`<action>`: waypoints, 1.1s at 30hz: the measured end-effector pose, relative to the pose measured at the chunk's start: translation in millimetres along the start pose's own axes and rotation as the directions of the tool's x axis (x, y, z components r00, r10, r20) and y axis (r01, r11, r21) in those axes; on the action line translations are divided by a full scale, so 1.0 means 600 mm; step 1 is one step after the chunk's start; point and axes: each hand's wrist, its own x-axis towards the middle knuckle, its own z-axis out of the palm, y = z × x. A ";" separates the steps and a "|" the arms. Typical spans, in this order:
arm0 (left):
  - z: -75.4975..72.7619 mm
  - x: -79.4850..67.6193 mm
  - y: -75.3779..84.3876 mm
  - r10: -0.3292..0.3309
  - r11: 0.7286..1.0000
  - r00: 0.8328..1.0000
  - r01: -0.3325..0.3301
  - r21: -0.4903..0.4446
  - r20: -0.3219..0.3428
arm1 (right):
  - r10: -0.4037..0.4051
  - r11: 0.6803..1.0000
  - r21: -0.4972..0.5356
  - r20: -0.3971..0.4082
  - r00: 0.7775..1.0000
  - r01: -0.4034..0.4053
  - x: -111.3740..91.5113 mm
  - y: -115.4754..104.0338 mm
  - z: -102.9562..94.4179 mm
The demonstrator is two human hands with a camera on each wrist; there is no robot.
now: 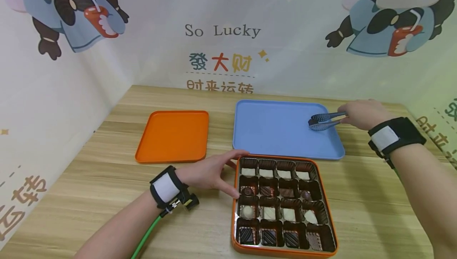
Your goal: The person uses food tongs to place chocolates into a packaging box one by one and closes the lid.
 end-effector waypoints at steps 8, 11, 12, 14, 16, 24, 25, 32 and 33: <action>0.000 0.001 0.000 0.009 1.000 1.000 -0.009 0.010 -0.012 | -0.006 1.000 0.016 0.023 1.000 0.006 0.001 0.001 0.003; 0.000 0.001 0.000 0.004 1.000 1.000 -0.004 0.000 -0.009 | -0.012 1.000 0.025 0.031 0.999 0.011 0.000 0.002 0.004; 0.000 0.001 0.000 0.000 1.000 1.000 0.000 -0.007 -0.006 | -0.014 1.000 0.026 0.033 0.999 0.013 -0.001 0.003 0.005; 0.000 0.001 0.001 -0.006 1.000 1.000 0.006 -0.018 -0.001 | -0.015 0.999 0.032 0.035 0.999 0.014 -0.002 0.004 0.006; 0.000 0.001 0.001 -0.010 1.000 1.000 0.010 -0.024 0.002 | -0.016 0.999 0.035 0.035 0.999 0.015 -0.003 0.003 0.007; 0.000 0.001 0.002 -0.015 1.000 1.000 0.015 -0.027 0.001 | -0.025 0.999 0.036 0.029 0.999 0.024 -0.003 0.004 0.008; 0.000 0.001 0.002 -0.012 1.000 1.000 0.012 -0.026 0.000 | -0.024 0.999 0.039 0.024 0.999 0.023 -0.003 0.004 0.009; 0.000 0.000 0.003 -0.015 1.000 1.000 0.015 -0.016 0.002 | -0.020 0.987 0.159 -0.028 0.999 0.024 -0.025 -0.001 0.011; 0.000 0.000 0.004 -0.014 1.000 1.000 0.014 -0.012 0.003 | -0.020 0.984 0.175 -0.044 0.999 0.028 -0.030 -0.002 0.010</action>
